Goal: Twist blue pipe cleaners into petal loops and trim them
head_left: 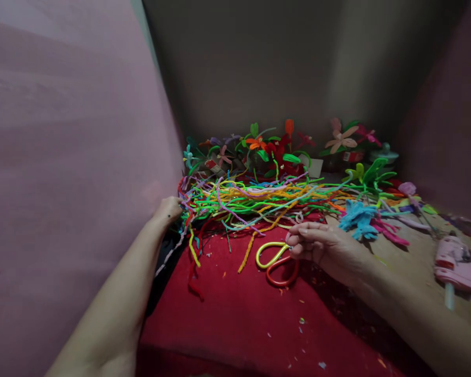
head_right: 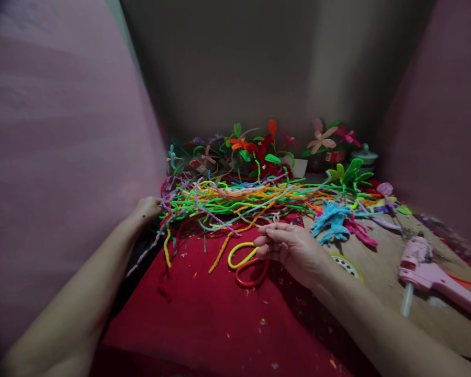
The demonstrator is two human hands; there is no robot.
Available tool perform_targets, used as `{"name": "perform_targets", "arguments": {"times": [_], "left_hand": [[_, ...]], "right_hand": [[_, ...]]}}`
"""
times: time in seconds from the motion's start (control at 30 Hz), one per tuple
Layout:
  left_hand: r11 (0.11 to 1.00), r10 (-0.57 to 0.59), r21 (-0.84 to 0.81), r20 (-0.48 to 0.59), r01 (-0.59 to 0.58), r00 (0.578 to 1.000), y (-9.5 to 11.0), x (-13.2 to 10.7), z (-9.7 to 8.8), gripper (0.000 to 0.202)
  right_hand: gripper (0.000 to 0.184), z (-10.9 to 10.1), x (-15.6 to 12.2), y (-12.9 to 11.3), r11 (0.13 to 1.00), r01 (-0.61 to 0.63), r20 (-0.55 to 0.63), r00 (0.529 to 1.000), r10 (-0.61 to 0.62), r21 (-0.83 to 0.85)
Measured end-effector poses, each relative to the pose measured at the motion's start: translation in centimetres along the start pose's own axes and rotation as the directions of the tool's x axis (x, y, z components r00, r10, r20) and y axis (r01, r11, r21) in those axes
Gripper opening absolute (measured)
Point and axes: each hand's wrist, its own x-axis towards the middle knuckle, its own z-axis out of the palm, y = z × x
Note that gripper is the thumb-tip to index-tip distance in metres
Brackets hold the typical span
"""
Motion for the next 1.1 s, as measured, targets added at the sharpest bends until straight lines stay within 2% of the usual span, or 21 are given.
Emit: {"name": "perform_targets", "arguments": {"times": [0.1,0.17,0.27,0.43,0.53,0.7,0.9,1.03,1.1], "left_hand": [[1.000,-0.008,0.013,0.005,0.008,1.000,-0.4,-0.3,-0.3,0.026],[1.000,-0.029,0.010,-0.054,0.030,0.998,-0.6,-0.7,-0.7,0.021],[0.998,-0.065,-0.019,-0.153,0.063,0.986,-0.9,-1.4,-1.0,0.026],[0.995,-0.075,-0.080,-0.321,0.052,0.944,-0.8,-2.2,-0.4,0.026],[0.996,-0.031,-0.094,-0.447,-0.013,0.894,-0.5,-2.5,-0.4,0.026],[0.985,0.014,-0.129,-0.618,-0.119,0.786,-0.2,-3.0,-1.1,0.023],[0.920,-0.003,-0.274,-0.719,-0.279,0.695,0.0,-2.9,-2.0,0.022],[0.868,0.002,-0.318,-0.766,-0.382,0.642,1.0,-3.4,-2.6,0.014],[0.844,0.009,-0.308,-0.810,-0.439,0.586,1.7,-3.9,-3.3,0.011]], "right_hand": [[0.009,0.3,-0.2,-0.1,1.000,0.002,0.013,1.000,-0.002,-0.021],[0.010,0.7,-0.3,-0.2,0.999,0.009,0.028,1.000,-0.007,-0.048],[0.010,1.3,-0.3,-0.2,0.995,0.012,0.043,0.999,-0.008,-0.095],[0.011,1.9,-0.3,-0.1,0.990,-0.016,0.016,1.000,0.018,-0.137],[0.011,1.9,-0.3,-0.2,0.989,-0.035,-0.002,0.999,0.035,-0.141],[0.013,2.1,-0.2,-0.2,0.987,-0.029,0.022,0.999,0.033,-0.158],[0.014,2.1,-0.5,0.1,0.989,-0.013,0.065,0.998,0.023,-0.146],[0.015,2.0,-0.8,0.0,0.990,-0.025,0.063,0.997,0.034,-0.136],[0.016,2.0,-0.9,0.0,0.991,-0.030,0.061,0.997,0.038,-0.133]]}}
